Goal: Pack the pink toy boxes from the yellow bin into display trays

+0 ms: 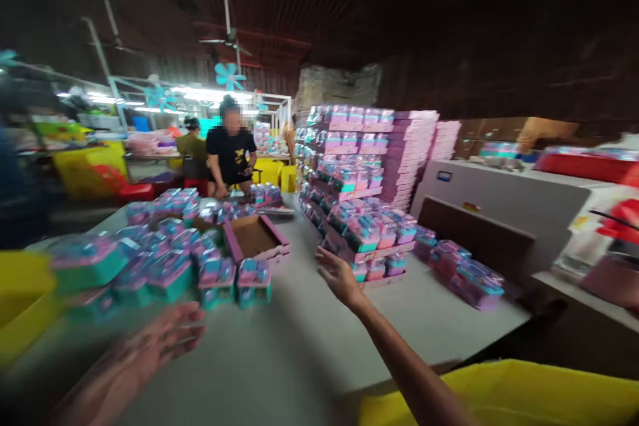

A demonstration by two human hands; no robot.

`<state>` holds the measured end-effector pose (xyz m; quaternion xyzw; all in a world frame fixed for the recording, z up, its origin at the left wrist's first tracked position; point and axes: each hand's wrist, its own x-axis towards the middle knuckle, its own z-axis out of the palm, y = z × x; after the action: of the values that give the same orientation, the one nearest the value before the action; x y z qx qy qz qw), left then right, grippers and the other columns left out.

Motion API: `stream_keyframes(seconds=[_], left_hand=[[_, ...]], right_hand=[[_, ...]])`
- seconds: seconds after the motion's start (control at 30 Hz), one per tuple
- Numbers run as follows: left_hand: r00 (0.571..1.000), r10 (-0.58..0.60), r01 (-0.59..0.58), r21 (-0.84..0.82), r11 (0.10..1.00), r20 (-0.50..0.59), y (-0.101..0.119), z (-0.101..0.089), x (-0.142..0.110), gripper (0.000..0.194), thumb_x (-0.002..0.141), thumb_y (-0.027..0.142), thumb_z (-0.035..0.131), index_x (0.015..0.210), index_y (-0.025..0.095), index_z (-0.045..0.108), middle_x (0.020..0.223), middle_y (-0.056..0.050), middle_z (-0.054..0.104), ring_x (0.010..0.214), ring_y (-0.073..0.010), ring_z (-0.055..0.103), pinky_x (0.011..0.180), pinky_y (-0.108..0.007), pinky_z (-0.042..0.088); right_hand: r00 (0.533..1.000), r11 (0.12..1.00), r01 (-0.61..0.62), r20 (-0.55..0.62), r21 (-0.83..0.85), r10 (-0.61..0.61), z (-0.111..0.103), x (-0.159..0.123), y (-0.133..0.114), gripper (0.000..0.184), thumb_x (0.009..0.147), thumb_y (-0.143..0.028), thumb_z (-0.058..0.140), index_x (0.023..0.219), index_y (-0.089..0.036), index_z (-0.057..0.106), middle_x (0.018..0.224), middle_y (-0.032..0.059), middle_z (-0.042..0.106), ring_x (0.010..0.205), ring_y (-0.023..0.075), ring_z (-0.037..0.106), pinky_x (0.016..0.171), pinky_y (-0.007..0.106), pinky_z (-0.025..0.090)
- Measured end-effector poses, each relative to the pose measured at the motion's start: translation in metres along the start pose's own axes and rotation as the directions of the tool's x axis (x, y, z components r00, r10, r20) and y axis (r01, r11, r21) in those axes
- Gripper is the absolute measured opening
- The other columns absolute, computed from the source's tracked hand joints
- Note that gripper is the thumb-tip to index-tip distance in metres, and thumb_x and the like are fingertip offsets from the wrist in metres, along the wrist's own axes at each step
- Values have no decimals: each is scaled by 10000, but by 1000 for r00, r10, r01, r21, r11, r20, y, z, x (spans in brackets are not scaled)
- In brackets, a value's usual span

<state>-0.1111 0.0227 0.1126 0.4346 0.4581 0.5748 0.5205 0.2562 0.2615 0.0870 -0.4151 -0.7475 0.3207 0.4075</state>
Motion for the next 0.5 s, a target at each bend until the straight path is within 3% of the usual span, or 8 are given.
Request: stream_keyframes(seconds=[0.07,0.13,0.2,0.23,0.3,0.37,0.43,0.5], left_hand=[[999,30,-29,37,999,-30,17,5,-44,527,720,702,849,1118,357,869,1238,-65,811,1168,-405,759,1062,-541,614],[991,44,-27,138,990,-126,35,-7,-84,496,813,575,850,1199,264,842,1231,-93,812,1160,-348,768,1095,-496,592],[946,110,-34,242,970,-307,52,-39,-125,475,805,478,865,1135,137,835,1172,-134,822,1157,-342,769,1077,-464,597],[903,181,-64,296,953,-390,60,-61,-148,480,808,444,859,1120,81,817,1158,-147,823,1173,-337,762,1081,-436,589],[717,367,-179,353,918,-592,75,-107,-203,559,925,393,704,1306,-16,694,1324,-162,760,1257,-325,714,1084,-402,558],[458,434,-104,437,893,-776,84,-143,-267,637,1001,374,548,1500,-21,505,1530,-150,600,1375,-295,608,1075,-321,513],[247,435,45,459,887,-866,85,-161,-328,694,1030,384,431,1571,-41,343,1608,-198,436,1444,-298,499,1044,-281,477],[133,397,197,417,887,-908,74,-167,-375,729,1037,403,365,1556,-103,283,1595,-270,376,1440,-313,477,1009,-279,471]], right_hand=[[999,999,-13,47,52,11,14,-32,-10,573,893,-451,695,1420,-226,698,1294,162,785,1218,333,757,1009,535,627],[996,997,-13,93,71,6,30,-53,-28,596,884,-555,701,1385,-233,719,1248,163,802,1183,346,769,988,553,633],[991,997,6,136,79,-17,51,-65,-49,617,876,-615,705,1379,-259,722,1244,154,804,1173,355,770,990,572,629],[986,997,16,164,80,-29,63,-68,-59,615,870,-632,713,1377,-284,724,1247,147,804,1169,358,770,998,581,625],[969,998,33,244,61,-47,90,-73,-75,569,856,-655,728,1334,-346,748,1241,138,805,1148,363,774,1024,597,613],[935,998,65,348,27,-71,118,-78,-85,475,861,-675,719,1242,-400,783,1233,136,805,1128,363,778,1047,600,603],[883,992,127,455,8,-117,146,-84,-89,406,878,-694,689,1158,-424,805,1221,131,807,1104,361,784,1021,591,621],[822,979,200,537,36,-188,173,-91,-88,402,902,-699,656,1150,-420,808,1207,120,813,1077,356,793,947,559,660]])
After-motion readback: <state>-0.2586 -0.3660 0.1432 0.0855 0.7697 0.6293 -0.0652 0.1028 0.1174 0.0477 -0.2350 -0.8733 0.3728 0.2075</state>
